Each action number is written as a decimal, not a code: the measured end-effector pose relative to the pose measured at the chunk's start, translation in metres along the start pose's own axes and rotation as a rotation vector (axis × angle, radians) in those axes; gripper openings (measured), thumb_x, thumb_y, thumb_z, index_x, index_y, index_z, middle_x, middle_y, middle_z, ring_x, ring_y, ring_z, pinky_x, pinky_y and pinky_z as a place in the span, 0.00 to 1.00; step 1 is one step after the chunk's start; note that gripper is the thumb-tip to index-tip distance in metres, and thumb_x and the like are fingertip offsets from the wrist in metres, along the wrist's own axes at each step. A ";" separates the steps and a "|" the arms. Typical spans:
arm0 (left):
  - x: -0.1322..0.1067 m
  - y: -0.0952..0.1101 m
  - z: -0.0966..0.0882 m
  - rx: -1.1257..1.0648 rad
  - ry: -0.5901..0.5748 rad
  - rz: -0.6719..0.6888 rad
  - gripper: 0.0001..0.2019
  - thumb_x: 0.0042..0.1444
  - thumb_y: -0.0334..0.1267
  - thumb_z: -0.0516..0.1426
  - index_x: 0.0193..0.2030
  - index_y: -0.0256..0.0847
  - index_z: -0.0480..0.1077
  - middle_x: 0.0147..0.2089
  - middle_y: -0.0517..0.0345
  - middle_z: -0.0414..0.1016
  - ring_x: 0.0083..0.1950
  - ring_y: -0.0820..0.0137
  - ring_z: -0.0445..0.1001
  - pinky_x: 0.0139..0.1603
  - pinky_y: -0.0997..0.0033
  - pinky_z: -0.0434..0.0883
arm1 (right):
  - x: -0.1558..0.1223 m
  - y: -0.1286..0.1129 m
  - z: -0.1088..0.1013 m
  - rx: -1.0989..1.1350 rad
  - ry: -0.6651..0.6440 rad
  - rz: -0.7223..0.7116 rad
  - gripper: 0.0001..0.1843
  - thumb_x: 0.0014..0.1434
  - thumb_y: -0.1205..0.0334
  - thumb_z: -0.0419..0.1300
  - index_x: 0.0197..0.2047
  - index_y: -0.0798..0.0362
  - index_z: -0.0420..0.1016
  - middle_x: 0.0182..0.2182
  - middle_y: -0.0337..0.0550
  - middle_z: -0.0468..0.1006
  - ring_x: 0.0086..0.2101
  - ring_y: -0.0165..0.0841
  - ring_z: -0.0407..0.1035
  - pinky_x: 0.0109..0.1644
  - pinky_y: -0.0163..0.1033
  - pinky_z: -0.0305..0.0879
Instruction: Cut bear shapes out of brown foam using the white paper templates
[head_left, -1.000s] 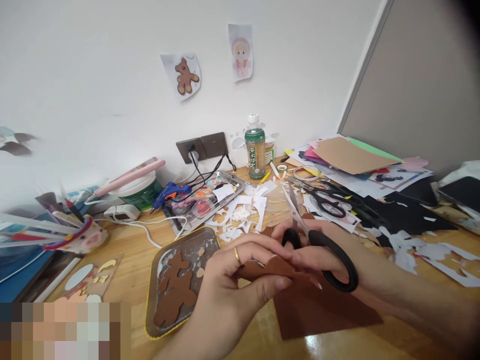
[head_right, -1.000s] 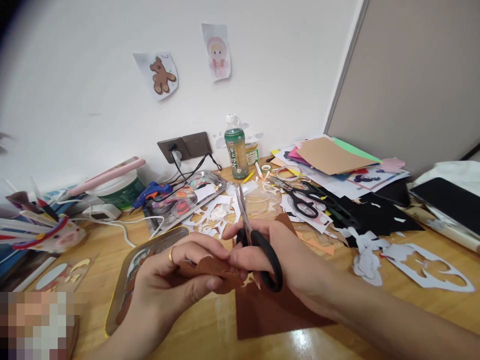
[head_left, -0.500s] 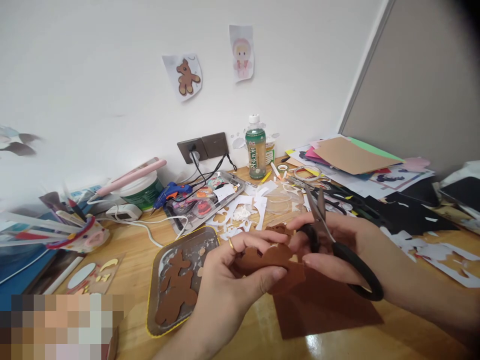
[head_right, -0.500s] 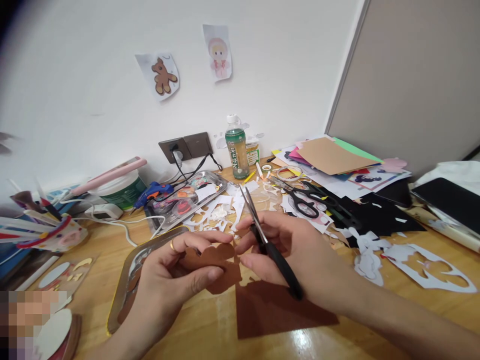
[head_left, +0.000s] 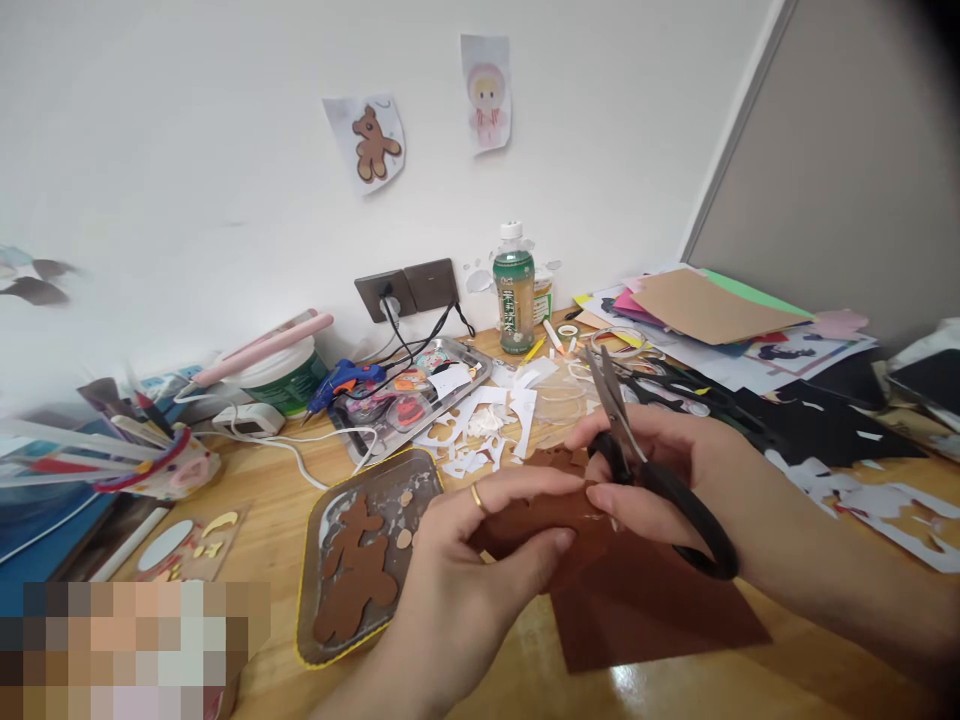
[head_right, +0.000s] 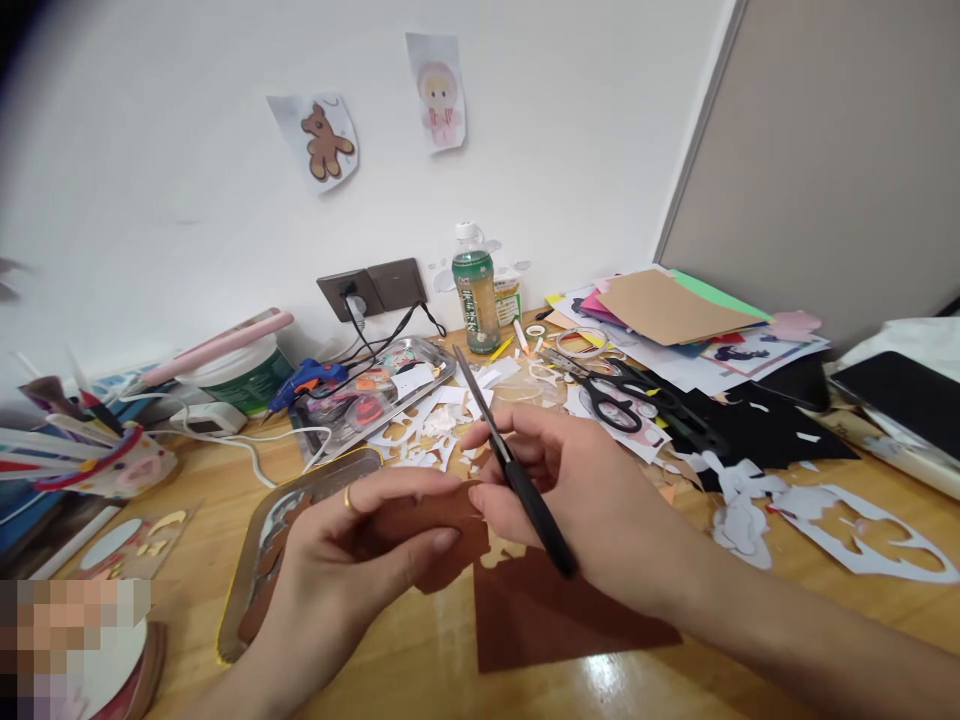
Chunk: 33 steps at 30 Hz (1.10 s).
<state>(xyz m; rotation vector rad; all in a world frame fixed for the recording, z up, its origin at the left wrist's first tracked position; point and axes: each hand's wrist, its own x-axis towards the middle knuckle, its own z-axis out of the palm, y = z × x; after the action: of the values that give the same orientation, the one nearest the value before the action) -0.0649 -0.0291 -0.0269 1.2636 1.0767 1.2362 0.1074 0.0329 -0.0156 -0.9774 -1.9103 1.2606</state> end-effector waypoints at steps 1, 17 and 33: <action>-0.001 -0.001 0.000 0.041 -0.013 0.045 0.13 0.51 0.28 0.59 0.38 0.53 0.75 0.35 0.64 0.78 0.34 0.73 0.75 0.29 0.80 0.70 | 0.000 -0.001 -0.001 0.021 -0.015 0.013 0.11 0.52 0.63 0.62 0.40 0.48 0.69 0.27 0.35 0.72 0.25 0.28 0.67 0.26 0.31 0.64; 0.004 0.001 0.000 0.361 -0.016 0.391 0.10 0.51 0.26 0.59 0.39 0.41 0.73 0.34 0.58 0.73 0.33 0.75 0.72 0.29 0.81 0.70 | -0.002 0.006 0.000 0.581 -0.194 0.359 0.10 0.53 0.62 0.61 0.40 0.52 0.71 0.23 0.34 0.70 0.24 0.25 0.61 0.25 0.29 0.56; 0.002 0.007 0.002 -0.081 0.028 -0.151 0.05 0.48 0.30 0.62 0.31 0.40 0.70 0.30 0.59 0.78 0.31 0.74 0.76 0.31 0.79 0.71 | -0.016 -0.001 -0.036 -0.651 -0.054 -0.329 0.17 0.48 0.57 0.64 0.43 0.47 0.74 0.23 0.35 0.76 0.20 0.29 0.65 0.23 0.32 0.62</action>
<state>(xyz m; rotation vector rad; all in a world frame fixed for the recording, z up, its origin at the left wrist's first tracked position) -0.0630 -0.0279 -0.0200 1.0861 1.1103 1.1737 0.1447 0.0354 -0.0045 -0.8757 -2.4642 0.4778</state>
